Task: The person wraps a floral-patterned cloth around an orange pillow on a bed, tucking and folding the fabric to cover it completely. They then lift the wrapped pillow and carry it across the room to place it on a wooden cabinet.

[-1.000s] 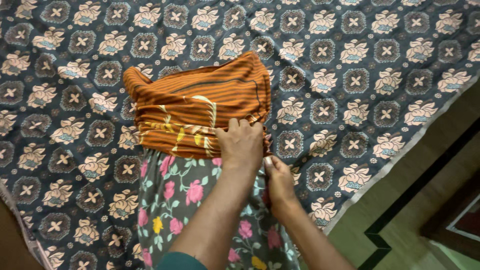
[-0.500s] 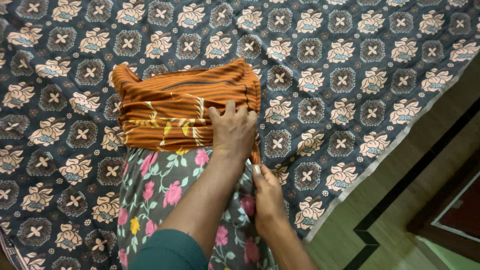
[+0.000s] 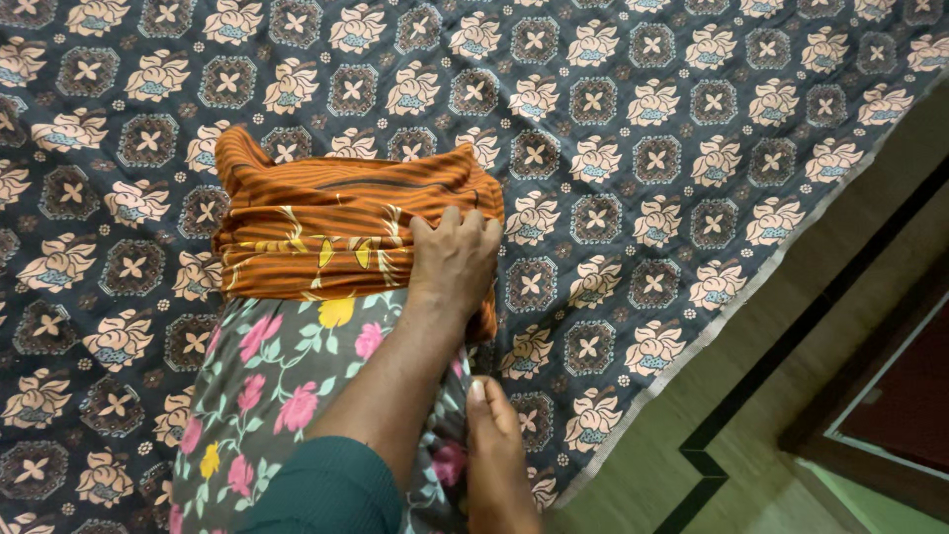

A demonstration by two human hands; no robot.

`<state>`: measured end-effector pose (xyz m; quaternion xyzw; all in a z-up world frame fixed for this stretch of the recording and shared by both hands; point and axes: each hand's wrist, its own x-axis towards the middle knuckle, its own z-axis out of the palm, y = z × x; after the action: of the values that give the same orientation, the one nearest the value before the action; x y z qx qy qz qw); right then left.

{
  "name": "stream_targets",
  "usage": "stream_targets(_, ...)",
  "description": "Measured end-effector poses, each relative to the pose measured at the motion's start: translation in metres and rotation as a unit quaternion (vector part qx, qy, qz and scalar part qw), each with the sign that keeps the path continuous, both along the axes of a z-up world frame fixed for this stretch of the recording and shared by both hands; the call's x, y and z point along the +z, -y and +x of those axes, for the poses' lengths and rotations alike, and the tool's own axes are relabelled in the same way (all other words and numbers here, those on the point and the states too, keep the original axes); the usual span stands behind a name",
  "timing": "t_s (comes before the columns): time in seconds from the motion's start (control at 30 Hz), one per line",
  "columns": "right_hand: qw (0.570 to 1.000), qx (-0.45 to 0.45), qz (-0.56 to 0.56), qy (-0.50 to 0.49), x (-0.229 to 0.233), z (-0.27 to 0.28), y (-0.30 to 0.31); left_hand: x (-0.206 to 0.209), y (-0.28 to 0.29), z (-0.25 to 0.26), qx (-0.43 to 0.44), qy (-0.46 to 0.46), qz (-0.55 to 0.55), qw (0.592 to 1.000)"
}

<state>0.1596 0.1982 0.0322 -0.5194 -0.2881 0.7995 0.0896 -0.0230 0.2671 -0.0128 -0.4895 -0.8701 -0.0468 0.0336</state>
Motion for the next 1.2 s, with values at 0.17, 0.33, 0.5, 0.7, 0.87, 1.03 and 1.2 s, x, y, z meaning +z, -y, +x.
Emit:
stream_targets(0.17, 0.993, 0.068, 0.098, 0.004, -0.021, 0.018, 0.018, -0.015, -0.007, -0.003, 0.002, -0.016, 0.052, 0.999)
stream_targets(0.33, 0.982, 0.092, 0.165, -0.027, -0.038, 0.026, 0.020, -0.011, -0.005, 0.000, -0.013, -0.032, 0.079, 0.996)
stream_targets(0.5, 0.957, 0.132, 0.255, -0.042, -0.043, 0.028, 0.017, 0.006, 0.011, 0.006, -0.040, -0.013, 0.078, 0.996)
stream_targets(0.7, 0.878, 0.278, 0.380, 0.082, -0.039, 0.031, -0.008, 0.025, 0.034, 0.011, -0.057, -0.011, 0.130, 0.990)
stream_targets(0.87, 0.821, 0.261, 0.500, 0.087, -0.025, 0.019, -0.036, 0.040, 0.055, 0.018, -0.068, 0.037, 0.155, 0.985)
stream_targets(1.03, 0.768, 0.257, 0.581, 0.076, -0.004, -0.008, -0.061, 0.051, 0.082, 0.022, -0.098, 0.099, 0.202, 0.969)
stream_targets(1.2, 0.700, 0.261, 0.664, 0.021, 0.004, -0.040, -0.077, 0.056, 0.104, 0.022, -0.122, 0.121, 0.208, 0.963)
